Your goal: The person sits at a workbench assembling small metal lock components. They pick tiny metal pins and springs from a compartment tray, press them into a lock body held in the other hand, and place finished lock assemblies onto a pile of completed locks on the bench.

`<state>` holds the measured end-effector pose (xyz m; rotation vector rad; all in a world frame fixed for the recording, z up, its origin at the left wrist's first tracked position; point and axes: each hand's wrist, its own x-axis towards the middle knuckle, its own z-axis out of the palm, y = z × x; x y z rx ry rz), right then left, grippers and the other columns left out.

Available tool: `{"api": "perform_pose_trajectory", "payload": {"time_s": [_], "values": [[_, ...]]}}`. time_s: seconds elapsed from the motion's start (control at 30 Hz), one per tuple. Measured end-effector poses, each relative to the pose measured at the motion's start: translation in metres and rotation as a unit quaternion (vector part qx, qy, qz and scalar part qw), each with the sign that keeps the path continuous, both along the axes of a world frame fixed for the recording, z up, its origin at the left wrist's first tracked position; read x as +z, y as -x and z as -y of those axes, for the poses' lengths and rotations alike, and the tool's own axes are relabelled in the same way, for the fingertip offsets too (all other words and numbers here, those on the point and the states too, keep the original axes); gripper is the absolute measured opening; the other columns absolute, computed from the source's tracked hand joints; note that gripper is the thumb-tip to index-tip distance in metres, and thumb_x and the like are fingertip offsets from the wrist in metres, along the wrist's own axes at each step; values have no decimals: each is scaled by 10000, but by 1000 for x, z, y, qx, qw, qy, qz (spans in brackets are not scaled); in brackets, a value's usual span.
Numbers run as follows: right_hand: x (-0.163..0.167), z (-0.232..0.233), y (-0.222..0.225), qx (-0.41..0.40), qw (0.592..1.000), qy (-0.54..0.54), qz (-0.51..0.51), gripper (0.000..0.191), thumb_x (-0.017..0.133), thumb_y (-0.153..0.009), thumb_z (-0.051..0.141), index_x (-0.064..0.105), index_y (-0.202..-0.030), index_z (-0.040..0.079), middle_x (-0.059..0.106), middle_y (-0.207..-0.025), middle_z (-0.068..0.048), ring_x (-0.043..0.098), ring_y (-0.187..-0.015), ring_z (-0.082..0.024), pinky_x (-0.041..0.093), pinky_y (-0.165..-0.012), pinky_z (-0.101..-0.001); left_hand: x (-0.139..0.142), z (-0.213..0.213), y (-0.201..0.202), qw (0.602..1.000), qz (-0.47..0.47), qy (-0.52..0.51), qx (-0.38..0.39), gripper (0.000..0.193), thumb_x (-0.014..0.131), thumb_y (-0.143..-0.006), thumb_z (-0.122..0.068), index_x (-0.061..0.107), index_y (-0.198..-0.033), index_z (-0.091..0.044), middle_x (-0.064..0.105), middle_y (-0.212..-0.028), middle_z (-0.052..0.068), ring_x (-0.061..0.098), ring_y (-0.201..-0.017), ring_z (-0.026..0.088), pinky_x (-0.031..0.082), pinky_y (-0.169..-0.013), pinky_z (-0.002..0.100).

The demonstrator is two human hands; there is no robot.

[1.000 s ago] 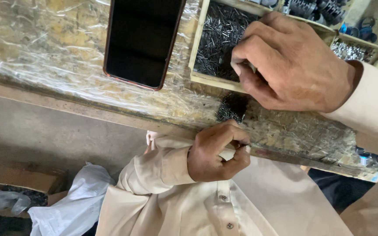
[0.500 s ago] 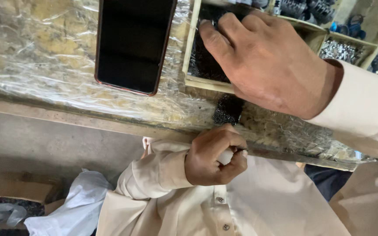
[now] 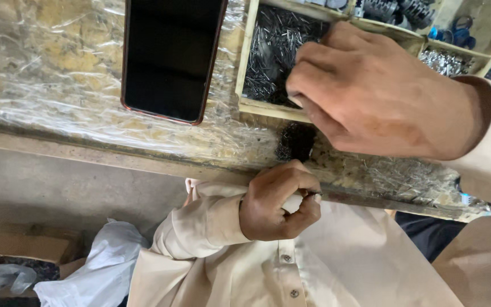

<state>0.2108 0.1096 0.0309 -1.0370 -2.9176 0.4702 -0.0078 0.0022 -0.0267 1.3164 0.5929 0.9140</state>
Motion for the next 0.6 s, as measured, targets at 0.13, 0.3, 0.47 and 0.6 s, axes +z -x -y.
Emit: {"api": "perform_pose_trajectory", "payload": {"time_s": [0.13, 0.3, 0.47, 0.6], "values": [[12, -8, 10, -3, 998, -18, -63, 210, 741, -880, 81, 563, -977, 27, 593, -910, -102, 566, -826, -271, 497, -704, -389, 1, -1, 1, 1000, 0, 6, 2, 174, 651, -890, 77, 590, -1019, -22, 611, -896, 95, 616, -720, 183, 531, -668, 289], [47, 11, 40, -138, 964, 63, -219, 208, 652, -825, 19, 501, -964, 53, 572, -955, -112, 576, -919, -290, 507, -960, -561, 2, -1, 12, 997, 43, 58, -33, 152, 652, -938, 64, 594, -1062, -1, 618, -978, 102, 633, -774, 161, 545, -694, 281], [41, 122, 51, -334, 888, 66, -310, 140, 602, -865, 10, 531, -978, 54, 635, -970, -169, 674, -992, -291, 472, -1117, -555, 11, 12, 15, 944, 209, 247, -73, 133, 547, -1077, 33, 536, -1204, -3, 605, -1180, 122, 648, -1019, 133, 574, -928, 298], [-9, 193, 44, -479, 783, -6, -397, 79, 541, -881, 2, 546, -960, -4, 636, -983, -185, 692, -994, -277, 486, -1146, -588, 13, 20, 8, 950, 178, 245, -74, 113, 511, -1106, 28, 517, -1208, -18, 595, -1185, 132, 643, -1017, 116, 578, -948, 281]]}}
